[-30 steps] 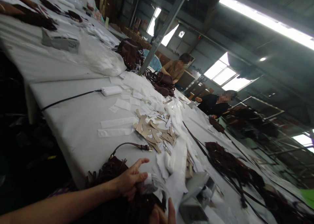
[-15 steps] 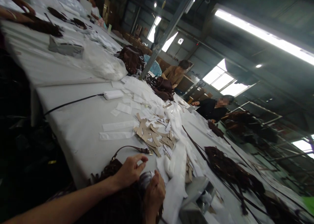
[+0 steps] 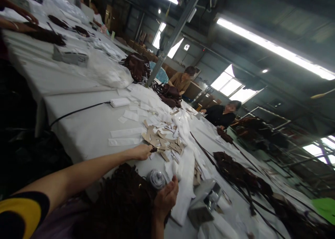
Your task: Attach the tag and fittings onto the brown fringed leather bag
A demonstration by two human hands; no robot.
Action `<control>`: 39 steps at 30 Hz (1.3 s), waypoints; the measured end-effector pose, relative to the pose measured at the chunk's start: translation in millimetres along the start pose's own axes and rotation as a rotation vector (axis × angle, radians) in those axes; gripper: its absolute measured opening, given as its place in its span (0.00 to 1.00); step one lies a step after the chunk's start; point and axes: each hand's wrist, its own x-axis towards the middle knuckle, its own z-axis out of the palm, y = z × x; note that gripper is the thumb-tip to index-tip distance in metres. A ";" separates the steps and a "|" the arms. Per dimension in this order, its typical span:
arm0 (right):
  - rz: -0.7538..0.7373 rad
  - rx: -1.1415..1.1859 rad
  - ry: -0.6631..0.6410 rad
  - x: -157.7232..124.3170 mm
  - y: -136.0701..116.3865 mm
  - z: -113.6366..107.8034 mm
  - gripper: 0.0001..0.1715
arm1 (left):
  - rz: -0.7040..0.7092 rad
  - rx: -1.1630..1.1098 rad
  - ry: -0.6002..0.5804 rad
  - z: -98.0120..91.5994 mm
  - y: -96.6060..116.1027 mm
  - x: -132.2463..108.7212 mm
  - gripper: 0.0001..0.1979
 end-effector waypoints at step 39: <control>0.109 0.339 -0.305 -5.4 -0.5 -16.3 0.24 | 0.126 -0.716 -0.278 56.6 43.2 -50.1 0.16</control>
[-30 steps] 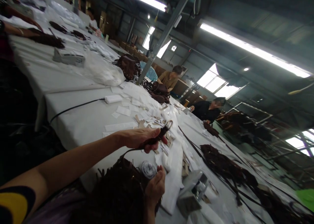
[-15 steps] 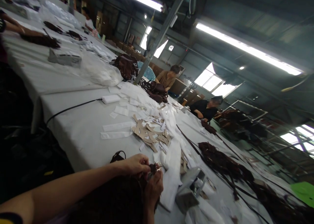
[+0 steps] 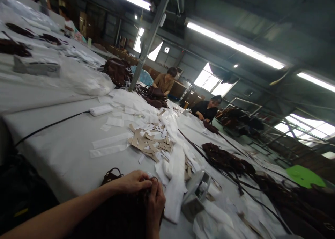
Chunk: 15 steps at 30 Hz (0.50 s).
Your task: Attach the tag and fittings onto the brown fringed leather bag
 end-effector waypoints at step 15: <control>-0.052 -0.043 0.045 -11.1 -10.2 6.5 0.24 | -0.118 -0.281 -0.107 -1.6 -42.6 -0.7 0.22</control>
